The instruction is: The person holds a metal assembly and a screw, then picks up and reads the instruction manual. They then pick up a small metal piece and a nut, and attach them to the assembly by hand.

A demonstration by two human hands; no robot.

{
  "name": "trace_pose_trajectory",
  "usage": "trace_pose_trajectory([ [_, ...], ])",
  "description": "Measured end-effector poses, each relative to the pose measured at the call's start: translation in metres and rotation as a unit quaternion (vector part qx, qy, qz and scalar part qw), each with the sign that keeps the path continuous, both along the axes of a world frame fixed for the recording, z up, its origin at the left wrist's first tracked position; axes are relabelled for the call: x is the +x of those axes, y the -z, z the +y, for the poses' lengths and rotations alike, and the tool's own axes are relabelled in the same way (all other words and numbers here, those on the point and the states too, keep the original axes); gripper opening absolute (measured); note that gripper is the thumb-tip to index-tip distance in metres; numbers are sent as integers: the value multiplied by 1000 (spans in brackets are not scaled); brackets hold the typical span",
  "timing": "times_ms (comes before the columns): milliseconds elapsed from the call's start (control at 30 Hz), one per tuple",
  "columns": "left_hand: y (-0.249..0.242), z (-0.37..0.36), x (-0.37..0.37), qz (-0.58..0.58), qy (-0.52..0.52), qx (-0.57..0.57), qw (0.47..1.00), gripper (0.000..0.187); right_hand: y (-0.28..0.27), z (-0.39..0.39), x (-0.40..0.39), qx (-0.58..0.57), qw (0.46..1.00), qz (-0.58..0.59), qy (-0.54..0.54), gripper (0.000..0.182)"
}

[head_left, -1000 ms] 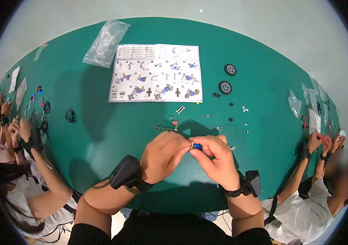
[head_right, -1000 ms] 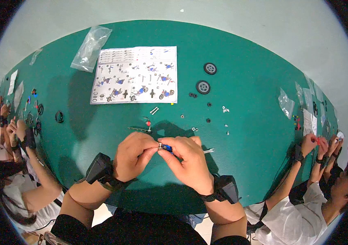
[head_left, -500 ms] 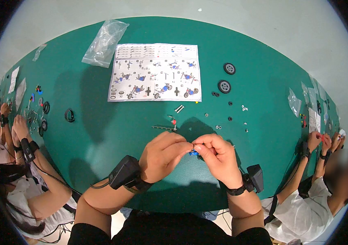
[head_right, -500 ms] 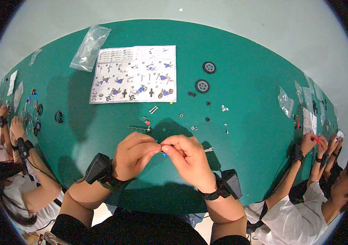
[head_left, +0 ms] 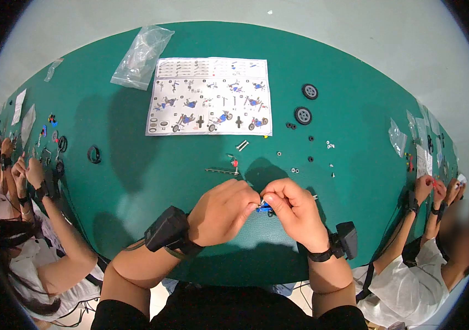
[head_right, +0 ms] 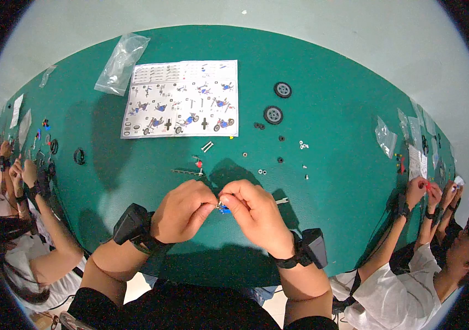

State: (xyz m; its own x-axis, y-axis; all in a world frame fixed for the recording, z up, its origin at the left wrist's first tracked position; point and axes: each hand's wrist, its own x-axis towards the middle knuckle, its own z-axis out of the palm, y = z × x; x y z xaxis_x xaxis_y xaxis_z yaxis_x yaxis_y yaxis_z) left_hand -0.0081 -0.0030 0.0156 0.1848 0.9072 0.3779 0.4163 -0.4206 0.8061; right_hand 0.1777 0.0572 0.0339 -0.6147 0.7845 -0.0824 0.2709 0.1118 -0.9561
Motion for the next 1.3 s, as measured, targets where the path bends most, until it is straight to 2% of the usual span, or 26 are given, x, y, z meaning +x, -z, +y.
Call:
trace_pose_trajectory([
  [100, -6, -1, -2, -15, -1, -63, 998, 12, 1, -2, -2, 16, 1000, 1, 14, 11],
  [300, -7, -3, -1, -36, -44, -66, 996, 12, 2, -3, -2, 24, 999, 3, 24, 12],
  [400, -1, -2, -2, -49, -26, -32, 998, 15, 0, -4, -2, 19, 999, 8, 28, 11],
  [700, -1, -1, -1, 9, -32, -9, 999, 24, 0, -4, -3, 12, 999, 21, 37, 10],
  [800, -1, -1, 1, 6, -29, 0, 1000, 23, -1, -4, -2, 24, 999, 17, 40, 9],
  [900, -3, -2, -1, 66, -52, -9, 996, 18, -2, -4, -2, 32, 998, 11, 43, 9],
  [1067, 1, -1, -2, 45, -59, 15, 997, 21, -2, -4, -2, 18, 999, 29, 41, 11],
  [1300, 3, -1, -1, 46, -50, 21, 997, 20, -5, -5, -3, 53, 997, -32, 42, 10],
])
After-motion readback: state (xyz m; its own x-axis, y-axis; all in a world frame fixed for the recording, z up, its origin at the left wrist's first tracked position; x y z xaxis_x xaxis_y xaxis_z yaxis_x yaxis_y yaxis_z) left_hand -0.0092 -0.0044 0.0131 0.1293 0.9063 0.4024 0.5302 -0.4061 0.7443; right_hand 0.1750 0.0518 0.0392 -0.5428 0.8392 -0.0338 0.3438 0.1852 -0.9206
